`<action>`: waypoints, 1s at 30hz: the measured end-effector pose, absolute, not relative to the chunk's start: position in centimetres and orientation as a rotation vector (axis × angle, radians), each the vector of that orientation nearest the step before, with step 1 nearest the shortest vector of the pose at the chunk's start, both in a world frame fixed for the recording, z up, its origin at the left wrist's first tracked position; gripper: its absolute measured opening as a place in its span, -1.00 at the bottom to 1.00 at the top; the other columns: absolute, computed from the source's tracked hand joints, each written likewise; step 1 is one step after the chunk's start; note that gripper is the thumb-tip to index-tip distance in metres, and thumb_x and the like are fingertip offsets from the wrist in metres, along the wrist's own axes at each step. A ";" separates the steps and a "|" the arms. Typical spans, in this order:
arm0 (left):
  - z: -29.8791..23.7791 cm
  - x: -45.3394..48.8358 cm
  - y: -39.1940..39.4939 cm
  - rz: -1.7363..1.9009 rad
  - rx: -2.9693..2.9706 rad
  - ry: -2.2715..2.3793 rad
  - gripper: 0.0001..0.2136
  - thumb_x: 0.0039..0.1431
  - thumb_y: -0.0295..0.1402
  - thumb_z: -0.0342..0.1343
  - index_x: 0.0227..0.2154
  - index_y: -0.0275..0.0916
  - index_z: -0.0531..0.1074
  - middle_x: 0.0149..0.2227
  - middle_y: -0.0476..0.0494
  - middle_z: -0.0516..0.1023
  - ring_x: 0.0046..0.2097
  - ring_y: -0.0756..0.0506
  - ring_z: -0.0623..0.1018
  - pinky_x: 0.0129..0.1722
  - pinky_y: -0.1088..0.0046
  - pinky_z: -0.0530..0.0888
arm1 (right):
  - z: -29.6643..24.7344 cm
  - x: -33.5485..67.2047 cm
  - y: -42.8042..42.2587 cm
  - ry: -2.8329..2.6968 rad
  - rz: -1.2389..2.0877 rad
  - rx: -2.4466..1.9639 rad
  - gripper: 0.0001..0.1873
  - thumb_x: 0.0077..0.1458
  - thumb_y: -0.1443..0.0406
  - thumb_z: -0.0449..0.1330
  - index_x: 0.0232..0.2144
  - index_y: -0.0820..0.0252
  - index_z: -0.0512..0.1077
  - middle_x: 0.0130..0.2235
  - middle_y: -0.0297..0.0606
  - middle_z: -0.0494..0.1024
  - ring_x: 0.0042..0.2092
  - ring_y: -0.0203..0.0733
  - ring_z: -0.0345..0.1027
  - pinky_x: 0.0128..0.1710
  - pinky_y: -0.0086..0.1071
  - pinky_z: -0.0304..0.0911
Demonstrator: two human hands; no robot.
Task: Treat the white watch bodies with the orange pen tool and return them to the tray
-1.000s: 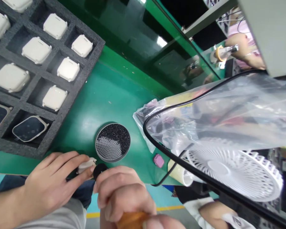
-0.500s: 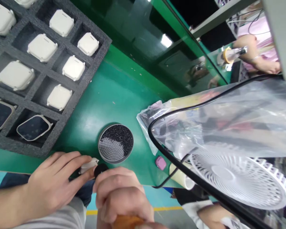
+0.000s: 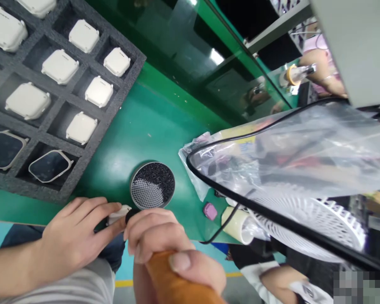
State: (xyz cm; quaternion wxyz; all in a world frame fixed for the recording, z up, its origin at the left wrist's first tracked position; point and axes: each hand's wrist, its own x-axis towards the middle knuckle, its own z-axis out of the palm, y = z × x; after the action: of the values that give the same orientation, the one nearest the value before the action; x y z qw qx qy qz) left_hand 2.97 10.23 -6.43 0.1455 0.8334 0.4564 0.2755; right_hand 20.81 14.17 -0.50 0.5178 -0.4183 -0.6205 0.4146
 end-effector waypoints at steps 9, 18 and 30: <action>-6.5 2.5 10.1 0.757 2.498 1.178 -0.64 0.49 -0.43 -0.09 0.15 -0.26 0.56 0.30 -0.13 0.53 0.20 -0.27 0.50 0.21 0.01 0.32 | -0.7 20.3 15.5 -1.097 0.668 -0.951 -0.53 0.43 -0.03 -0.15 0.05 0.01 0.42 -0.43 -0.49 0.34 -0.53 -0.35 0.22 -0.61 -0.36 0.25; -6.5 2.7 10.0 0.724 2.453 1.202 -0.71 0.46 -0.30 0.11 0.11 -0.24 0.57 0.32 -0.16 0.51 0.26 -0.29 0.48 0.28 0.01 0.29 | 0.8 21.0 14.9 -1.066 0.834 -1.077 -0.61 0.31 -0.08 0.18 0.03 -0.08 0.48 -0.38 -0.46 0.49 -0.45 -0.25 0.36 -0.48 -0.22 0.41; -6.3 2.6 10.3 0.774 2.428 1.204 -0.69 0.45 -0.40 0.03 0.10 -0.22 0.59 0.23 -0.18 0.58 0.18 -0.28 0.53 0.24 0.02 0.33 | -0.3 21.8 14.3 -1.107 0.824 -1.008 -0.67 0.43 0.12 -0.06 0.01 -0.06 0.46 -0.37 -0.44 0.51 -0.45 -0.24 0.41 -0.49 -0.22 0.41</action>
State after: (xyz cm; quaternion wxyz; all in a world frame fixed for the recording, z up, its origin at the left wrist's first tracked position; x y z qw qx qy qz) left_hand 2.63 10.29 -6.29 0.1609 0.8502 0.4217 0.2709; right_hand 21.75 14.29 -0.33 0.6564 -0.4449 -0.4887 0.3638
